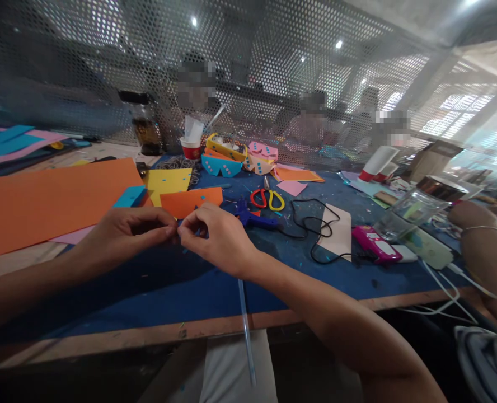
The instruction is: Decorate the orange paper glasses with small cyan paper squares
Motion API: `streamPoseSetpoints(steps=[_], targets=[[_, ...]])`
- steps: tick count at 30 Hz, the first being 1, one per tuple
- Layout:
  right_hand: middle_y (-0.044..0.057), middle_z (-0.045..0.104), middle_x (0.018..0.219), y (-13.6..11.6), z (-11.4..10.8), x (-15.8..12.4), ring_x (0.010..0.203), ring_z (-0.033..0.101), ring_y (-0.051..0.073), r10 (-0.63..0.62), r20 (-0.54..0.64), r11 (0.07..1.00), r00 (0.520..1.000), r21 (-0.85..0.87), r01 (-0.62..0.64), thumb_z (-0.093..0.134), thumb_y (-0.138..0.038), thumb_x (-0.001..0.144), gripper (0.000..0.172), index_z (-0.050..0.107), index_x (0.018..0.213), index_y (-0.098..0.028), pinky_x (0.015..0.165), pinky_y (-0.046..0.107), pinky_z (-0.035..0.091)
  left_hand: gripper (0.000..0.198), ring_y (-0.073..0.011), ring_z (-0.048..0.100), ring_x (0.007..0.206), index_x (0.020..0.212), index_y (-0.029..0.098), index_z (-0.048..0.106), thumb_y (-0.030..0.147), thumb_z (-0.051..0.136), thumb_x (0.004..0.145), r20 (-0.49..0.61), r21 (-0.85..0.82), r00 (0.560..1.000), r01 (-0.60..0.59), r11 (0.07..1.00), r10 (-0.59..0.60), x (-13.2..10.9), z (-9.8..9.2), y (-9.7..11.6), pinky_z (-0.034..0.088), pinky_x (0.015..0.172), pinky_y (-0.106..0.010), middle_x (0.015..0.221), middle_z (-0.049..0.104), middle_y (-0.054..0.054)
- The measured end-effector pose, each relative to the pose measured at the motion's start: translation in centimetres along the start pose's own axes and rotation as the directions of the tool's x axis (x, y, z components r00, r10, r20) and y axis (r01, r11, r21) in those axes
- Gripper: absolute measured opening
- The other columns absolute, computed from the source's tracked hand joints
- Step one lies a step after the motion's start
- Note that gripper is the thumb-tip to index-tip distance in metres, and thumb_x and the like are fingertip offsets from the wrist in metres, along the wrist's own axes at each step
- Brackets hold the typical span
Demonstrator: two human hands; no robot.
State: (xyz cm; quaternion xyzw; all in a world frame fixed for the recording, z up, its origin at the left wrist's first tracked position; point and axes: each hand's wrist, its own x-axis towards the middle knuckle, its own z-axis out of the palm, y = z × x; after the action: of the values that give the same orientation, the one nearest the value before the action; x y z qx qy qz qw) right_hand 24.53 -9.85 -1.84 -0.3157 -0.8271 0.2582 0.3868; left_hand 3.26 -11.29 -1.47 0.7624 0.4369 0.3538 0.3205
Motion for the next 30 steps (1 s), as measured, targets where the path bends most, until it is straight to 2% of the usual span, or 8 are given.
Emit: streamPoseSetpoints(steps=[8,14,30], targets=[[-0.002,0.061,0.081,0.16,0.04,0.02,0.074,0.056,0.01,-0.006,-0.016,1.0,1.0,-0.001,0.006,0.064,-0.02,0.091,0.01,0.065,0.081,-0.017,0.071,0.024,0.045,0.026,-0.0151,0.064,0.068,0.08,0.019,0.071,0.035,0.057,0.096,0.011,-0.053,1.0,-0.006,0.999,0.007,0.18,-0.06,0.08,0.051,0.066,-0.025,0.073,0.071,0.0],[-0.001,0.061,0.082,0.07,0.03,0.01,0.074,0.056,0.011,0.003,-0.008,1.0,1.0,-0.009,-0.003,0.063,-0.021,0.091,0.011,0.065,0.081,-0.018,0.072,0.024,0.045,0.015,-0.0146,0.064,0.068,0.083,0.019,0.071,0.031,0.066,0.09,-0.001,0.012,1.0,-0.03,0.999,0.031,0.15,-0.05,0.06,0.048,0.063,-0.023,0.074,0.071,0.001],[-0.002,0.06,0.082,-0.14,0.11,0.08,0.075,0.056,0.011,-0.009,-0.004,1.0,1.0,-0.008,0.008,0.063,-0.019,0.091,0.01,0.064,0.081,-0.018,0.071,0.024,0.045,0.022,-0.0139,0.061,0.065,0.078,0.019,0.072,0.033,0.061,0.09,-0.039,0.052,0.998,-0.051,0.997,0.053,0.09,0.29,-0.35,0.048,0.061,-0.023,0.07,0.069,0.001]])
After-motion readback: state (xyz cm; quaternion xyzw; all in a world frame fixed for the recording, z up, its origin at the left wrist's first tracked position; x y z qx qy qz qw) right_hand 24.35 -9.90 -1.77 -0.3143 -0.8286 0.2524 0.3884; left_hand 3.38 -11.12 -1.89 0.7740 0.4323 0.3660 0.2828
